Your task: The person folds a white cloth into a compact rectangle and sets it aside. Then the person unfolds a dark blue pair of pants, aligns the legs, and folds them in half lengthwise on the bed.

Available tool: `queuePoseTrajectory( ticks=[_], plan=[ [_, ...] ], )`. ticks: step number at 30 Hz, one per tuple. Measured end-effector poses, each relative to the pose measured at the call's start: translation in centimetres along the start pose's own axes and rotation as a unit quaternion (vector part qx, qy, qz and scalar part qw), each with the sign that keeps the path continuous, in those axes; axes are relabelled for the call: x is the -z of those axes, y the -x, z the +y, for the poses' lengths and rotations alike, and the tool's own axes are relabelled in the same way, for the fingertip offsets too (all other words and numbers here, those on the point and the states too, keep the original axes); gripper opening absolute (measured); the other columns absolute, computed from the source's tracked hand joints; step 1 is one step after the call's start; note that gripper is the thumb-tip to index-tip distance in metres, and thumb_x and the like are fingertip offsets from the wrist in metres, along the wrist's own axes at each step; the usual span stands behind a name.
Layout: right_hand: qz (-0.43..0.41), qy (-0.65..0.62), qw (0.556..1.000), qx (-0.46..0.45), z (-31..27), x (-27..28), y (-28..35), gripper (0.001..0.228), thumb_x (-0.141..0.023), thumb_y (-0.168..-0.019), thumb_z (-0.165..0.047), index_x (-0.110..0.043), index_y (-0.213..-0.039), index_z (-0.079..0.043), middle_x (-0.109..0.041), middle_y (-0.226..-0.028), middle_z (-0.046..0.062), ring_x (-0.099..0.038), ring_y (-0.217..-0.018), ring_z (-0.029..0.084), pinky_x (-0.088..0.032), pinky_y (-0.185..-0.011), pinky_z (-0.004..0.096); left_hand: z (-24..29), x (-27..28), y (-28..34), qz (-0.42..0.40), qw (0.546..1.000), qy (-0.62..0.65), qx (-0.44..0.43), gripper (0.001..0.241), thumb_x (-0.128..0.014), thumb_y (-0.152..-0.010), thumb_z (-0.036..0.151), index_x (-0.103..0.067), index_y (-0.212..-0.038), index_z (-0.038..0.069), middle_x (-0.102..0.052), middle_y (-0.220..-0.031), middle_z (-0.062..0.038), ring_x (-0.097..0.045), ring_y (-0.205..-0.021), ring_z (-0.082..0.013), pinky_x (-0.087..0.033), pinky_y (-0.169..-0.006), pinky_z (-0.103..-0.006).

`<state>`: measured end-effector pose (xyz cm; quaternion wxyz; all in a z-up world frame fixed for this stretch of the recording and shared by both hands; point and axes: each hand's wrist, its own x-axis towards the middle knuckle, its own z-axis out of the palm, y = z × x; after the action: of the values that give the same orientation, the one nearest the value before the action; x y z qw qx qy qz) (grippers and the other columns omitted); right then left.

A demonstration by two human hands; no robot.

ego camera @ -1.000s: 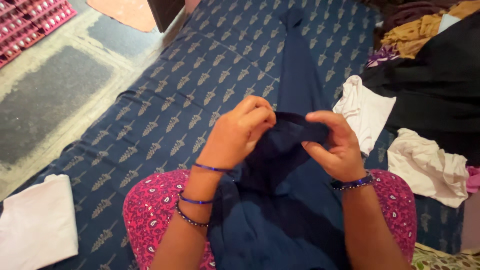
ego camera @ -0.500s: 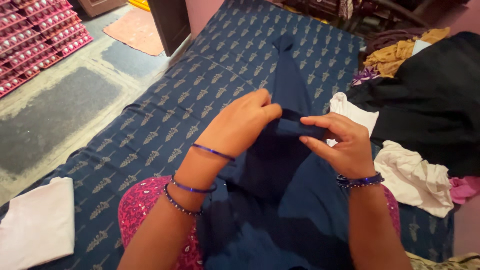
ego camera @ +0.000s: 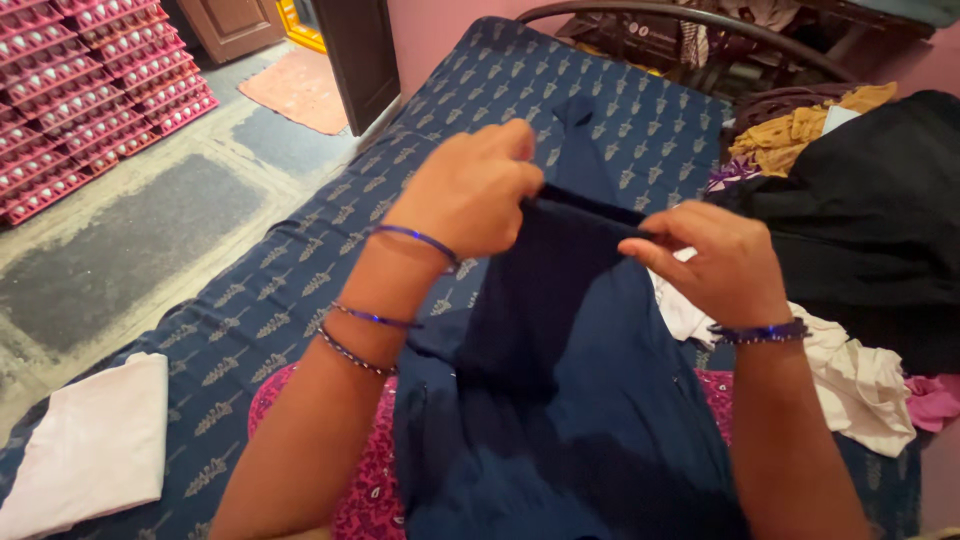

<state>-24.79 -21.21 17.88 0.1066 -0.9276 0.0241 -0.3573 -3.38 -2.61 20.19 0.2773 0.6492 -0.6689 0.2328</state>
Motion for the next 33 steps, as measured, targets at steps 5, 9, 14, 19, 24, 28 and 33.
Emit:
queuePoseTrajectory(
  ticks=[5, 9, 14, 19, 24, 28, 33],
  plan=[
    [0.019, 0.144, 0.989, 0.015, 0.7, 0.8, -2.1, 0.044, -0.084, -0.085, -0.048, -0.075, -0.096, -0.006, -0.073, -0.082, 0.003, -0.073, -0.074, 0.021, -0.054, -0.064, 0.033, -0.9, 1.3, -1.4, -0.036, 0.997, 0.068, 0.028, 0.023, -0.079, -0.078, 0.016, -0.068, -0.096, 0.006, -0.069, -0.094, -0.013, -0.067, -0.089, -0.0374, -0.053, -0.075, -0.0478],
    [0.031, 0.155, 0.987, -0.021, 0.9, 1.5, -4.6, 0.045, -0.086, -0.083, -0.048, -0.073, -0.093, -0.006, -0.07, -0.079, 0.006, -0.07, -0.068, 0.022, -0.052, -0.061, 0.034, -0.7, 2.3, -3.3, 0.014, 0.993, 0.115, -0.031, 0.033, -0.088, -0.08, 0.017, -0.064, -0.099, 0.005, -0.067, -0.088, -0.011, -0.066, -0.087, -0.0331, -0.052, -0.073, -0.0432],
    [0.029, -0.069, 0.996, 0.051, 1.5, 2.6, -7.3, 0.023, -0.075, -0.101, -0.024, -0.069, -0.107, -0.002, -0.069, -0.097, 0.01, -0.07, -0.08, 0.018, -0.057, -0.07, 0.03, -0.7, 4.4, -4.8, -0.082, 0.951, 0.295, 0.041, 0.041, -0.093, -0.078, 0.021, -0.063, -0.099, 0.004, -0.055, -0.075, -0.002, -0.055, -0.07, -0.0119, -0.048, -0.062, -0.0288],
    [-0.042, -0.086, 0.995, 0.03, 2.1, 2.2, -9.1, 0.024, -0.057, -0.102, -0.007, -0.075, -0.117, -0.006, -0.067, -0.092, 0.01, -0.07, -0.074, 0.018, -0.057, -0.068, 0.03, -2.9, 6.9, -6.0, -0.188, 0.931, 0.299, 0.096, 0.04, -0.092, -0.074, 0.024, -0.068, -0.099, 0.005, -0.055, -0.069, 0.002, -0.055, -0.065, -0.0081, -0.046, -0.058, -0.0273],
    [-0.056, -0.043, 0.995, 0.073, 3.1, 1.5, -11.1, 0.02, -0.056, -0.095, -0.002, -0.072, -0.108, -0.003, -0.067, -0.107, 0.015, -0.071, -0.076, 0.021, -0.057, -0.069, 0.032, -5.6, 7.2, -6.7, -0.153, 0.983, 0.023, 0.097, 0.041, -0.091, -0.073, 0.033, -0.071, -0.095, 0.004, -0.066, -0.073, -0.012, -0.066, -0.072, -0.0265, -0.053, -0.067, -0.0396],
    [0.036, 0.057, 0.987, 0.148, 3.5, 1.9, -11.7, 0.017, -0.06, -0.095, -0.003, -0.073, -0.106, -0.005, -0.073, -0.116, 0.015, -0.072, -0.095, 0.032, -0.057, -0.083, 0.037, -6.4, 6.3, -6.9, -0.012, 1.0, 0.016, -0.015, 0.034, -0.085, -0.074, 0.024, -0.068, -0.093, 0.001, -0.069, -0.085, -0.018, -0.067, -0.082, -0.0367, -0.053, -0.072, -0.0453],
    [-0.013, -0.068, 0.995, 0.073, 2.9, 3.6, -11.7, 0.026, -0.071, -0.094, -0.017, -0.069, -0.112, 0.001, -0.072, -0.114, 0.015, -0.073, -0.091, 0.028, -0.059, -0.081, 0.035, -5.8, 6.6, -6.3, -0.043, 0.974, 0.201, 0.092, 0.021, -0.074, -0.086, 0.014, -0.06, -0.091, 0.0, -0.057, -0.074, -0.009, -0.058, -0.069, -0.0169, -0.047, -0.063, -0.0309]
  ],
)
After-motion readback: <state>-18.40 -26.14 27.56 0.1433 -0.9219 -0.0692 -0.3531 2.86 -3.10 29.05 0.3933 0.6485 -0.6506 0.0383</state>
